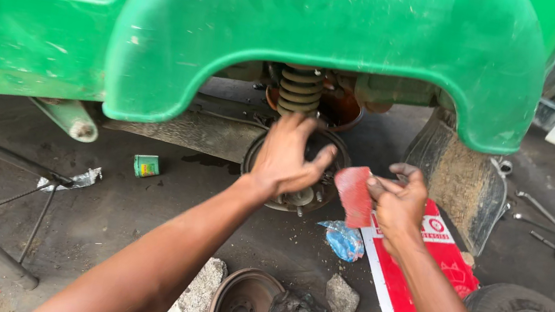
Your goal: The person cleans and services the internal components of a vehicle's drum brake assembly. They rub surfaces with sandpaper, use a hammer and a screwdriver to adjust parts, and wipe components with a cloth while an assistant provides support.
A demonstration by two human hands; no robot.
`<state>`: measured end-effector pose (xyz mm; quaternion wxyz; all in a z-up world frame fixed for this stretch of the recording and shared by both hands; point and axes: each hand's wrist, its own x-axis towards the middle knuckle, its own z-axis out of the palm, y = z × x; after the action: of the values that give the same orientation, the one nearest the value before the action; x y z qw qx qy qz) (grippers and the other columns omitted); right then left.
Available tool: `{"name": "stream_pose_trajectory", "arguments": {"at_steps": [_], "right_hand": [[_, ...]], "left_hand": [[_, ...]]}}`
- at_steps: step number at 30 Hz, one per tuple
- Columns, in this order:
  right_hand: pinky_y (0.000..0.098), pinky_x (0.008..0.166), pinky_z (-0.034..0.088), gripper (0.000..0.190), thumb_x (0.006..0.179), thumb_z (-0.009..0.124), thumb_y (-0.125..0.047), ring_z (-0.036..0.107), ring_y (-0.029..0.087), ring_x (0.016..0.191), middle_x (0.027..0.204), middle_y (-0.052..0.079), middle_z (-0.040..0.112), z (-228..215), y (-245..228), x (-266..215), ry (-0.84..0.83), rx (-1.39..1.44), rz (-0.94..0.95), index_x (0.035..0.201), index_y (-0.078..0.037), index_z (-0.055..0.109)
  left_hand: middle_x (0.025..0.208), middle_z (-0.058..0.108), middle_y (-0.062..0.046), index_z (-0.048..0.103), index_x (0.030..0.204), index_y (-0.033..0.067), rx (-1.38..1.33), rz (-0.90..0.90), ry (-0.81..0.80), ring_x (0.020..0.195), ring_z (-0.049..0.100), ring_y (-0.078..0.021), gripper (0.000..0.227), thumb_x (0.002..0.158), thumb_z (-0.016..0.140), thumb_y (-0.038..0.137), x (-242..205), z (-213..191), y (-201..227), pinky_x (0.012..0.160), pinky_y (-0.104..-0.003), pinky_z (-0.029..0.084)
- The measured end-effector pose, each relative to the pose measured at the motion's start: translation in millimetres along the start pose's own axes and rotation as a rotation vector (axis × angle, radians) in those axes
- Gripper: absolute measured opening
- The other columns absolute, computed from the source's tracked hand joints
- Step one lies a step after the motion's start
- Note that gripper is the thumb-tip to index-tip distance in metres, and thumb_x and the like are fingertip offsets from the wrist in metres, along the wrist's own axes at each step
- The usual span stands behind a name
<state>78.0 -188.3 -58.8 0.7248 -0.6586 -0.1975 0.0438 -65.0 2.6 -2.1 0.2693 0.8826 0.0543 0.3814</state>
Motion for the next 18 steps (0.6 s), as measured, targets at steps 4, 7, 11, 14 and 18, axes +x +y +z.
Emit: {"name": "stream_pose_trajectory", "arguments": {"at_steps": [4, 7, 11, 14, 18], "right_hand": [[0.0328, 0.066, 0.056, 0.045, 0.089, 0.068, 0.005, 0.069, 0.020, 0.081, 0.105, 0.022, 0.076, 63.5, -25.6, -20.8, -0.031, 0.174, 0.057, 0.125, -0.008, 0.044], [0.0340, 0.061, 0.055, 0.041, 0.090, 0.071, 0.001, 0.068, 0.019, 0.078, 0.105, 0.020, 0.077, 104.7, -37.4, -31.7, -0.067, 0.112, 0.064, 0.123, -0.005, 0.046], [0.0299, 0.069, 0.059, 0.035, 0.082, 0.078, 0.000, 0.074, 0.015, 0.079, 0.097, 0.012, 0.080, 114.0, -45.1, -28.0, -0.050, -0.245, -0.139, 0.110, -0.005, 0.058], [0.0282, 0.074, 0.058, 0.025, 0.081, 0.080, -0.003, 0.075, 0.013, 0.080, 0.093, 0.009, 0.080, 102.4, -41.5, -16.6, 0.059, -0.458, -0.307, 0.102, -0.004, 0.067], [0.0328, 0.078, 0.058, 0.025, 0.082, 0.080, -0.011, 0.077, 0.020, 0.083, 0.094, 0.011, 0.079, 89.4, -30.1, -0.9, 0.128, -0.524, -0.347, 0.102, -0.002, 0.068]], "left_hand": [[0.098, 0.075, -0.015, 0.071, 0.109, 0.0018, -0.454, -0.331, -0.162, 0.091, 0.073, -0.0254, 0.053, 0.076, 0.081, 0.042, -15.6, -7.9, 0.7, 0.084, -0.039, 0.057], [0.094, 0.079, -0.012, 0.076, 0.102, 0.0010, -0.701, -0.401, -0.003, 0.084, 0.075, -0.0188, 0.035, 0.076, 0.078, 0.024, -10.5, -22.2, -17.1, 0.076, -0.034, 0.061], [0.095, 0.079, -0.017, 0.077, 0.102, 0.0022, -0.369, -0.481, 0.031, 0.086, 0.075, -0.0269, 0.027, 0.076, 0.076, 0.009, -11.5, -50.7, -58.7, 0.080, -0.039, 0.060], [0.101, 0.080, -0.017, 0.080, 0.103, 0.0069, -0.056, -0.414, -0.033, 0.093, 0.078, -0.0280, 0.026, 0.081, 0.066, 0.004, -13.4, -59.5, -81.4, 0.088, -0.039, 0.059], [0.101, 0.078, -0.022, 0.079, 0.104, 0.0059, -0.013, -0.396, -0.119, 0.097, 0.077, -0.0327, 0.027, 0.079, 0.068, 0.002, -16.8, -38.4, -77.9, 0.093, -0.040, 0.059]]}}
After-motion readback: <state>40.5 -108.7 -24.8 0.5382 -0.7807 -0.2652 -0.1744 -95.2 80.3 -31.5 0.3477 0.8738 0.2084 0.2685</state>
